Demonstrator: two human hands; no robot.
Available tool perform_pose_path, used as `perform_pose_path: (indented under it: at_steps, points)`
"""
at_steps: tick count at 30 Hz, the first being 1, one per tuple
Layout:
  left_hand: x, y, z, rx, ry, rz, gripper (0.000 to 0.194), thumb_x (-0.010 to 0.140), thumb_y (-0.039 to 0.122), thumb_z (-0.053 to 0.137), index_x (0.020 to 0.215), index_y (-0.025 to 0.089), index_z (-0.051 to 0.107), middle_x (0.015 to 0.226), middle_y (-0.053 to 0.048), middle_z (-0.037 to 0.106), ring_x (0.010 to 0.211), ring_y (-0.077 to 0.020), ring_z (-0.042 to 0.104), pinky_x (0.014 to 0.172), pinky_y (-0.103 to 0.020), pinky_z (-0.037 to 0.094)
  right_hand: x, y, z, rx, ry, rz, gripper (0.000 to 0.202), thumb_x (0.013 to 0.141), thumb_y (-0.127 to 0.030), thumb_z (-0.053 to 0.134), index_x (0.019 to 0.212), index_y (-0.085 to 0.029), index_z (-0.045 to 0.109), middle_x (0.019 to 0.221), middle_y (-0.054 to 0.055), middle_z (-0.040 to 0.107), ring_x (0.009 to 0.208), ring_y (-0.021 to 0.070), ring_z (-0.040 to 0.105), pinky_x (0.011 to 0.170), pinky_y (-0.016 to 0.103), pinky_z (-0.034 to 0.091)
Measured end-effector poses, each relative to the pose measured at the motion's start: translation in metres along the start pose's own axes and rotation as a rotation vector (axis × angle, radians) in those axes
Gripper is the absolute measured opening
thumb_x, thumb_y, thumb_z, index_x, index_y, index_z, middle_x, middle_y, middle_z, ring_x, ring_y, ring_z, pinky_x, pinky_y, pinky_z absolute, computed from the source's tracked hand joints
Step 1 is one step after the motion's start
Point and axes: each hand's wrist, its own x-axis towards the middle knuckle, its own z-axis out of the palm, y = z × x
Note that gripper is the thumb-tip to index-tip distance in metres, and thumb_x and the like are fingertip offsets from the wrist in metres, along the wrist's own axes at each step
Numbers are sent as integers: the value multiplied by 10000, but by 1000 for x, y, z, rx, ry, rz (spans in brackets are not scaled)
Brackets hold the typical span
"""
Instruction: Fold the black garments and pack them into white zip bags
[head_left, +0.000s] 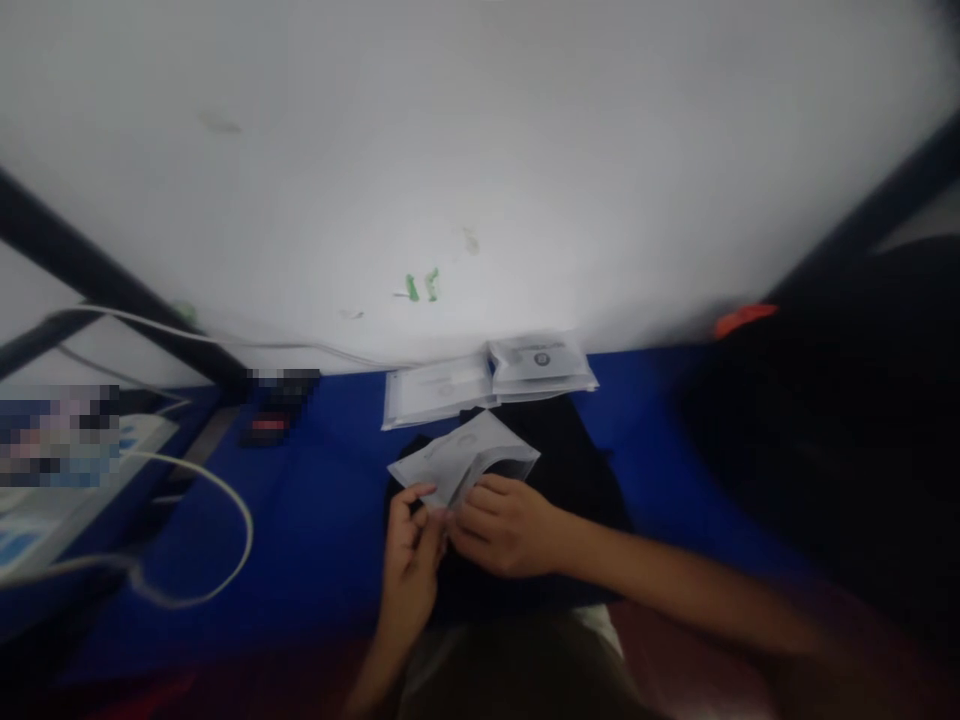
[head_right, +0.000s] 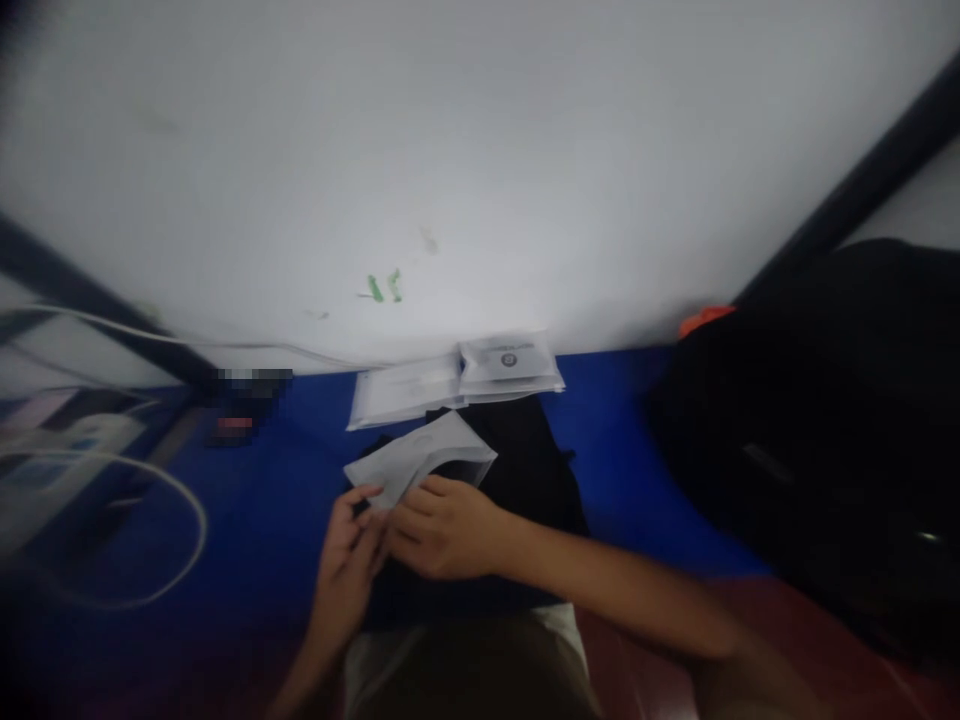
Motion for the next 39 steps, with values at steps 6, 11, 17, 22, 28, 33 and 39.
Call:
perform_pose_path:
  at_steps: [6, 11, 17, 22, 28, 33, 39]
  points:
    - [2, 9, -5, 68, -19, 28, 463, 813, 446, 706, 1143, 229, 463, 572, 75, 562, 440, -72, 415, 460, -146, 308, 2, 0, 6, -10, -13, -8, 182, 955, -163, 493, 794, -195, 572, 757, 12, 571, 674, 159, 470, 624, 322, 310]
    - [7, 17, -13, 83, -13, 10, 464, 781, 414, 732, 1106, 246, 447, 517, 114, 492, 375, -44, 318, 413, -121, 214, 0, 7, 7, -51, -90, 58, 215, 966, -163, 465, 773, -208, 550, 726, 7, 535, 669, 170, 433, 618, 335, 258]
    - [13, 33, -36, 23, 95, -27, 481, 734, 420, 766, 1084, 264, 476, 585, 95, 537, 384, -38, 383, 409, -108, 275, -32, 33, -11, -98, -192, 172, 180, 941, -172, 480, 798, -201, 587, 763, 36, 545, 705, 190, 396, 646, 345, 252]
    - [17, 30, -54, 43, 20, -81, 480, 722, 433, 774, 1082, 249, 514, 550, 110, 487, 343, -18, 301, 370, -98, 215, -67, 48, -24, -126, -298, 268, 121, 872, -181, 540, 767, -178, 600, 750, 51, 535, 719, 200, 408, 664, 343, 294]
    - [12, 19, -52, 106, -44, -88, 400, 808, 435, 697, 1113, 222, 551, 501, 130, 384, 337, -32, 271, 358, -120, 232, -44, 38, -13, 42, -346, 436, 450, 848, -268, 561, 1267, -106, 538, 1234, 186, 573, 1128, 308, 504, 942, 458, 409]
    - [7, 22, -46, 155, 11, 36, 404, 826, 438, 686, 1135, 212, 555, 524, 96, 496, 367, -59, 382, 376, -138, 295, -6, 36, 21, 43, -456, 428, 523, 870, -148, 531, 1374, -51, 433, 1228, 220, 593, 1146, 302, 553, 938, 440, 461]
    - [3, 19, -51, 71, 135, 173, 452, 811, 401, 719, 1172, 235, 502, 688, 52, 638, 434, -85, 493, 392, -167, 383, 3, 44, 36, -36, -498, 357, 243, 957, -114, 423, 1132, -91, 591, 935, 120, 673, 815, 211, 617, 668, 314, 489]
